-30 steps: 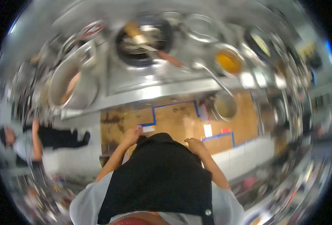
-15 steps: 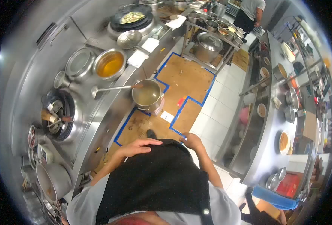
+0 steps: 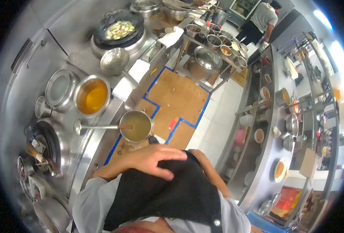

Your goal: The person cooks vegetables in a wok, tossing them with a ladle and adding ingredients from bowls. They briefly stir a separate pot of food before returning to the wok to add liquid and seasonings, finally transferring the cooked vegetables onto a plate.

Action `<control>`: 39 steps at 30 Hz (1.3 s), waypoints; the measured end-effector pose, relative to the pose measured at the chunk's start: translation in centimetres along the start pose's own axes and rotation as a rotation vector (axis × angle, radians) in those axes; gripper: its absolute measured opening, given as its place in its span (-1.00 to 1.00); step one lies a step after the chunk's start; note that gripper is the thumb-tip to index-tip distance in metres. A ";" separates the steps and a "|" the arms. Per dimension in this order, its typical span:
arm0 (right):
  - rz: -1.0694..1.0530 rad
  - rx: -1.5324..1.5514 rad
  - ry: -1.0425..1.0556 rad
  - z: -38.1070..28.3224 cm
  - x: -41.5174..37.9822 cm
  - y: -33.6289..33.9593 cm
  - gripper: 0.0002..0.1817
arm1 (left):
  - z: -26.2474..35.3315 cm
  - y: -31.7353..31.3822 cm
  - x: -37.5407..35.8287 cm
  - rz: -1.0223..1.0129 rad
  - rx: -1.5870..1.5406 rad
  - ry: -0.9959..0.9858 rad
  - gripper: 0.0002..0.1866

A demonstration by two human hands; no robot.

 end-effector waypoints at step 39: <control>-0.025 -0.122 0.441 -3.9 63.1 35.0 -0.51 | -18.9 25.3 31.4 1.000 0.408 0.717 -0.38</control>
Point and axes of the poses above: each hand's wrist, its own x-axis towards the middle knuckle, its own y-axis out of the back of the hand, z = x × y, the point moved 8 cm from there along x, towards the middle knuckle, and after that the axes turned 13 degrees about z, right-handed, at the moved point
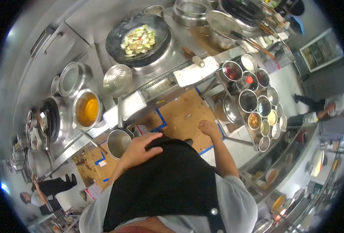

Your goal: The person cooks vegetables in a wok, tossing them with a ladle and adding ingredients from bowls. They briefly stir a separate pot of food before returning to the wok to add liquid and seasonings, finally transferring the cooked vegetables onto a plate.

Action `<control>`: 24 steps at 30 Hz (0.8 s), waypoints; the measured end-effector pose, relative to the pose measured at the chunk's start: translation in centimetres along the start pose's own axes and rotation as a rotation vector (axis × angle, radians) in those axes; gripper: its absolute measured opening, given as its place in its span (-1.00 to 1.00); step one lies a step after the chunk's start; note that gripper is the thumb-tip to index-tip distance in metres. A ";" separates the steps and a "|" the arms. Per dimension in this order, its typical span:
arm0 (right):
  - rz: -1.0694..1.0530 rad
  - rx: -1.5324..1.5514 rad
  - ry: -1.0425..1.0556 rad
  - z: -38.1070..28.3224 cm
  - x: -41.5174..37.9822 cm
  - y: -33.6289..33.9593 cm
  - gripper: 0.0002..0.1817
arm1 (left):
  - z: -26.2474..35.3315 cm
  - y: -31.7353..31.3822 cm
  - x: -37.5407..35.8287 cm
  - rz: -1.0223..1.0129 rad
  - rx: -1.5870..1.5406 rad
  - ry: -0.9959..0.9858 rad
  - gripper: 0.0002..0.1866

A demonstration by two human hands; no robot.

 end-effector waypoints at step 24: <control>-0.254 0.045 0.768 -44.6 9.2 2.0 -0.57 | -51.3 18.7 -27.4 1.523 0.038 1.103 -0.79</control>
Point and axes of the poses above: each hand's wrist, its own x-axis towards the middle knuckle, its own y-axis out of the back of the hand, z = x × y, the point moved 8 cm from there along x, towards the middle knuckle, and after that the axes turned 13 degrees about z, right-handed, at the moved point
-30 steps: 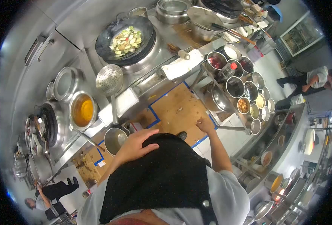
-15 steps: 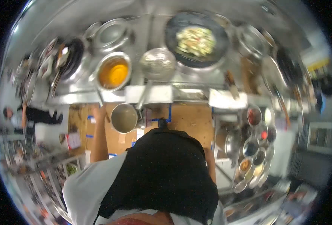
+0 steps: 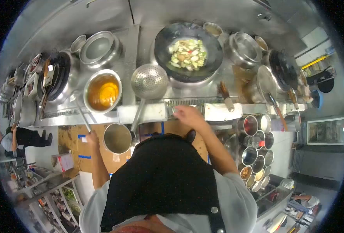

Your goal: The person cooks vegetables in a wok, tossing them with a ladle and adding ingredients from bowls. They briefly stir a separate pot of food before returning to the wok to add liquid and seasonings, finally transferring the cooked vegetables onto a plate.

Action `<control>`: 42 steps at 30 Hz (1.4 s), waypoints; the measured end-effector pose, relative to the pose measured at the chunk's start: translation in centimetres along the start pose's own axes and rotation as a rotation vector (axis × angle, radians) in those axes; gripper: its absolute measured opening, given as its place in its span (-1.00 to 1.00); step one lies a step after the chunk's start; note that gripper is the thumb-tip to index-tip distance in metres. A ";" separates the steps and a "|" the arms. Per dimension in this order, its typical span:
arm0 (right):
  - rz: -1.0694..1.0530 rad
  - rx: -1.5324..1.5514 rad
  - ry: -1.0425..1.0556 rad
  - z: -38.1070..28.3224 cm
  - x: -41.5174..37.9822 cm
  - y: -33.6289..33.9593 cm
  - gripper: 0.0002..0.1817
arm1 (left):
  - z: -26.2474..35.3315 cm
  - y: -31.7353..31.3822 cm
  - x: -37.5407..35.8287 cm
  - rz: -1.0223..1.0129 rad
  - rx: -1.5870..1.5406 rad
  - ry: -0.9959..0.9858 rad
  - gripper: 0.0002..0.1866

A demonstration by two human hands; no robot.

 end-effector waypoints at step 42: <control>0.322 0.206 -0.451 19.6 12.6 18.2 -0.41 | 33.8 -12.3 -44.1 -0.676 -0.166 -0.658 -0.54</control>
Point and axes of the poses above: each hand's wrist, its own x-axis towards the middle knuckle, its own y-axis out of the back of the hand, z = x × y, the point moved 8 cm from there along x, towards the middle knuckle, and after that the axes turned 13 degrees about z, right-handed, at the moved point
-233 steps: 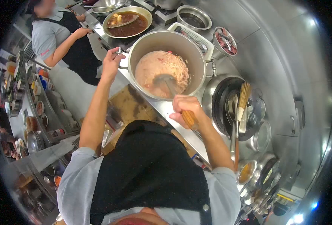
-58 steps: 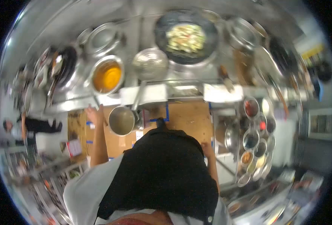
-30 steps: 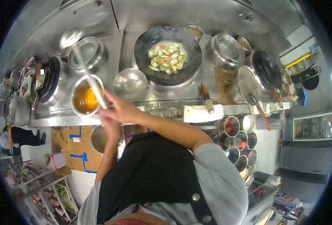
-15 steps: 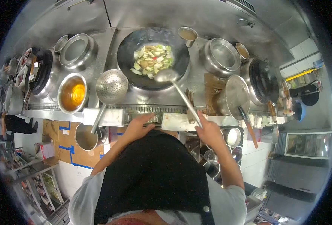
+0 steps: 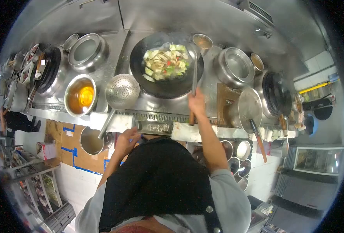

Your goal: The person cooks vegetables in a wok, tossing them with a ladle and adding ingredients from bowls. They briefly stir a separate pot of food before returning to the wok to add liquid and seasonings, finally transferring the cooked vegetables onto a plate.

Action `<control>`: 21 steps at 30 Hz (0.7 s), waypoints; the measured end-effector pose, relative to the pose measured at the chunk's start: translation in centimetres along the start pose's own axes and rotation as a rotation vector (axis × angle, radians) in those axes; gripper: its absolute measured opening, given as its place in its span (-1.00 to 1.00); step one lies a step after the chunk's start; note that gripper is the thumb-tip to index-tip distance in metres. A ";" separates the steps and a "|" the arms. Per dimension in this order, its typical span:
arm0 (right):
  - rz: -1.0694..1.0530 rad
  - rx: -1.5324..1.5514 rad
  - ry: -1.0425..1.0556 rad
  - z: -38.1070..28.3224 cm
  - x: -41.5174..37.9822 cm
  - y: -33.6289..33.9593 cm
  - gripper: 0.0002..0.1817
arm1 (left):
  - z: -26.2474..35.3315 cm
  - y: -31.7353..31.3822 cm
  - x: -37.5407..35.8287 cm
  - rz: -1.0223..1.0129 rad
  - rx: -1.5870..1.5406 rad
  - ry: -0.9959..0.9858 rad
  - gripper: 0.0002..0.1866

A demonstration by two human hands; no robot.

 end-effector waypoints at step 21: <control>-0.082 -0.478 0.526 -4.2 0.5 -7.5 -0.18 | 10.3 -2.9 15.3 0.209 0.196 -0.687 -0.80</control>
Point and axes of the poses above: each hand's wrist, its own x-axis towards the middle knuckle, its own y-axis out of the back of the hand, z = x × y, the point moved 8 cm from there along x, towards the middle knuckle, and after that the axes turned 13 degrees about z, right-handed, at the moved point
